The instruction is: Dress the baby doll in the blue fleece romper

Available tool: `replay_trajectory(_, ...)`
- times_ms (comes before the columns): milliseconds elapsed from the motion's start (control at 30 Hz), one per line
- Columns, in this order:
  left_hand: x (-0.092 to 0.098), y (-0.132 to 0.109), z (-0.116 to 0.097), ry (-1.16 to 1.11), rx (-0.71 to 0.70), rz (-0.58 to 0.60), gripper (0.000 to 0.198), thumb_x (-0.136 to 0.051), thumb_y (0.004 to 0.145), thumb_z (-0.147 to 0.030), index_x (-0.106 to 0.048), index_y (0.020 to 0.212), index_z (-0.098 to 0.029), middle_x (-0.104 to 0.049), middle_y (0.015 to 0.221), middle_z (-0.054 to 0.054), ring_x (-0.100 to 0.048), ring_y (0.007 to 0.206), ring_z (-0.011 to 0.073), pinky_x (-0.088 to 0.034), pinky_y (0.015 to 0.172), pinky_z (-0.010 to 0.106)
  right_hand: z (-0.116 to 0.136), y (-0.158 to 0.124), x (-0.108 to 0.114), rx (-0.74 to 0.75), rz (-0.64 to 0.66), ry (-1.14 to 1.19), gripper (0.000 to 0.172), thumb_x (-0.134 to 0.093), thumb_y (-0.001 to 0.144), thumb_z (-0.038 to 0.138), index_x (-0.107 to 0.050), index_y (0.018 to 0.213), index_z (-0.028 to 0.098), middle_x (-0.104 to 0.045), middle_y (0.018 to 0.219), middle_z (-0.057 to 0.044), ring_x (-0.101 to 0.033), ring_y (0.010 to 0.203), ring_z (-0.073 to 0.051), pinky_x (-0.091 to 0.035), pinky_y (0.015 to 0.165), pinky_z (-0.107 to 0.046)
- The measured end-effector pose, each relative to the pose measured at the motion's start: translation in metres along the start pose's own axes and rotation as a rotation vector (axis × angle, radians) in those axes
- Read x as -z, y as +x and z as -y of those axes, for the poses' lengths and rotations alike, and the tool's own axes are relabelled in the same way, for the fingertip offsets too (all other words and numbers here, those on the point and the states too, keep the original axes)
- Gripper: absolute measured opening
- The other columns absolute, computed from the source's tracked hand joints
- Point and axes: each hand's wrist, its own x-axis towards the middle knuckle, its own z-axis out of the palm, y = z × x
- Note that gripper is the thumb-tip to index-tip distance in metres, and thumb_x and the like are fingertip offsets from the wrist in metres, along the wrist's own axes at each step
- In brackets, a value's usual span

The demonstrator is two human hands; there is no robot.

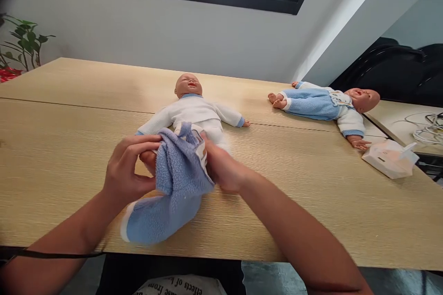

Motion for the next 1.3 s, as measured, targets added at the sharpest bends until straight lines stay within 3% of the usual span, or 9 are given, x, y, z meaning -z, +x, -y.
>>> replay_trajectory(67,0.004,0.002,0.002,0.102,0.023,-0.082,0.054,-0.085,0.076,-0.033,-0.062,0.124,-0.025,-0.068,0.117,0.009,-0.067,0.108,0.0290,-0.056,0.095,0.045,0.009,-0.001,0.019,-0.059,0.039,0.052,0.070,-0.058,0.082,0.085,-0.075,0.102,0.021,-0.077,0.093,-0.010,-0.072,0.092,-0.030,-0.060,0.074,-0.040)
replay_trajectory(167,0.009,0.004,0.003,0.134,0.002,-0.178,0.055,-0.084,0.074,-0.037,-0.065,0.124,-0.025,-0.066,0.106,0.008,-0.066,0.096,0.0269,-0.056,0.085,0.042,0.015,0.003,0.051,-0.006,0.048,-0.022,0.060,-0.084,0.071,0.068,-0.076,0.104,0.018,-0.078,0.097,-0.010,-0.073,0.095,-0.031,-0.059,0.075,-0.037)
replay_trajectory(267,0.012,0.005,0.004,0.125,-0.081,-0.242,0.055,-0.084,0.072,-0.038,-0.066,0.122,-0.024,-0.065,0.098,0.007,-0.064,0.086,0.0249,-0.055,0.077,0.040,0.016,0.016,0.080,0.177,-0.133,-0.066,0.053,-0.093,0.069,0.048,-0.075,0.110,0.019,-0.078,0.113,-0.008,-0.071,0.104,-0.026,-0.058,0.087,-0.034)
replay_trajectory(367,0.012,0.004,0.005,0.143,-0.140,-0.265,0.053,-0.086,0.071,-0.042,-0.067,0.119,-0.028,-0.064,0.099,0.006,-0.063,0.085,0.0241,-0.055,0.076,0.040,0.013,0.030,0.101,0.323,-0.372,-0.051,0.048,-0.088,0.076,0.048,-0.075,0.113,0.021,-0.077,0.119,-0.007,-0.070,0.109,-0.024,-0.056,0.093,-0.033)
replay_trajectory(467,0.010,0.004,0.006,0.131,-0.177,-0.237,0.050,-0.086,0.073,-0.046,-0.066,0.116,-0.031,-0.063,0.098,0.004,-0.065,0.083,0.0223,-0.057,0.077,0.039,0.008,0.039,0.111,0.341,-0.442,-0.021,0.048,-0.088,0.076,0.050,-0.074,0.113,0.022,-0.079,0.113,-0.006,-0.071,0.105,-0.023,-0.057,0.091,-0.033)
replay_trajectory(667,0.014,-0.010,-0.007,0.122,-0.290,-0.067,0.047,-0.090,0.073,-0.049,-0.065,0.106,-0.026,-0.068,0.087,0.001,-0.068,0.074,0.0182,-0.059,0.069,0.033,0.005,0.037,0.105,0.362,-0.437,0.064,0.053,-0.086,0.077,0.054,-0.071,0.118,0.025,-0.077,0.117,-0.004,-0.071,0.107,-0.022,-0.057,0.092,-0.032)
replay_trajectory(900,0.011,-0.062,-0.035,0.127,-0.085,0.203,0.025,-0.073,0.095,-0.041,-0.058,0.104,-0.024,-0.075,0.094,0.004,-0.076,0.080,0.0181,-0.062,0.067,0.027,0.001,-0.007,0.083,0.336,0.023,-0.206,0.061,-0.085,0.082,0.038,-0.065,0.139,0.026,-0.069,0.136,-0.007,-0.065,0.119,-0.021,-0.054,0.095,-0.030)
replay_trajectory(1133,0.018,-0.091,-0.028,0.116,0.023,0.515,0.031,-0.058,0.102,-0.047,-0.055,0.122,-0.023,-0.076,0.111,0.008,-0.078,0.090,0.0249,-0.064,0.067,0.035,-0.020,-0.026,0.057,0.595,-0.213,-0.687,0.045,-0.070,0.095,0.030,-0.065,0.140,0.032,-0.069,0.135,-0.005,-0.068,0.104,-0.022,-0.057,0.089,-0.036)
replay_trajectory(1300,0.020,-0.036,-0.015,0.132,-0.057,0.249,0.060,-0.080,0.086,-0.051,-0.054,0.132,-0.023,-0.069,0.123,0.013,-0.071,0.113,0.0295,-0.061,0.093,0.041,-0.020,-0.031,0.043,0.922,-0.166,-1.107,0.046,-0.056,0.102,0.016,-0.058,0.145,0.033,-0.073,0.128,-0.004,-0.069,0.105,-0.021,-0.055,0.092,-0.039)
